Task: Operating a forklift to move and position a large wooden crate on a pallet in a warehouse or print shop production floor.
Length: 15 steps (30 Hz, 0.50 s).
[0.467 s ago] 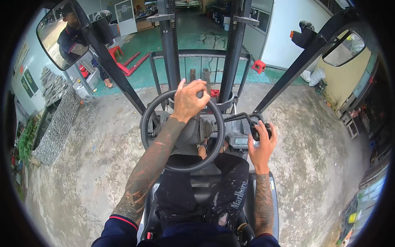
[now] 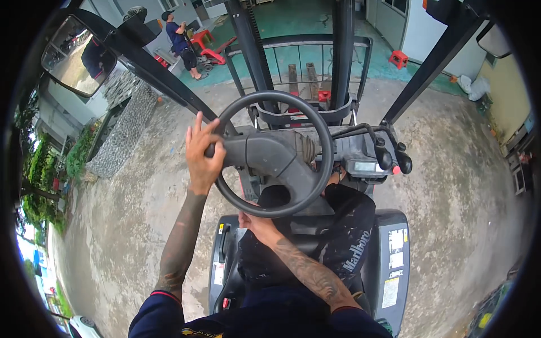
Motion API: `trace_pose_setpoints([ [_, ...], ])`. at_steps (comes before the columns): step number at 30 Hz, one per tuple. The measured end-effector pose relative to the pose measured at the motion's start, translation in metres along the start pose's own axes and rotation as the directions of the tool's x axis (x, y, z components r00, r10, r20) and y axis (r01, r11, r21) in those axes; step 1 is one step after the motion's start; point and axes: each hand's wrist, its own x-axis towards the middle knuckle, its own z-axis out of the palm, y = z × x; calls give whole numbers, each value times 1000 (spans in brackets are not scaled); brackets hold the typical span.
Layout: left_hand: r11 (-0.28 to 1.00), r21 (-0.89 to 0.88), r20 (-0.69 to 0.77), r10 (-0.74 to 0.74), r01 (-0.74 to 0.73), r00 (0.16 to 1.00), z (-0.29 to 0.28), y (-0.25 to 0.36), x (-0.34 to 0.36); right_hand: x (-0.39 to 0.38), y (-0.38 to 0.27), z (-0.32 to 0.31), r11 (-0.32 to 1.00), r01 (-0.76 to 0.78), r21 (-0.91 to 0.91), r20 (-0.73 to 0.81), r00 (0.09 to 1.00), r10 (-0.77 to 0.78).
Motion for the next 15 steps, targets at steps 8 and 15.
trace_pose_setpoints([
  [8,881,-447,262,295,-155,919,121,197,-15,131,-77,55,969,186,164,254,941,-224],
  [15,996,-14,65,-83,84,994,30,58,67,-167,-100,-29,704,23,-710,153,981,122],
])
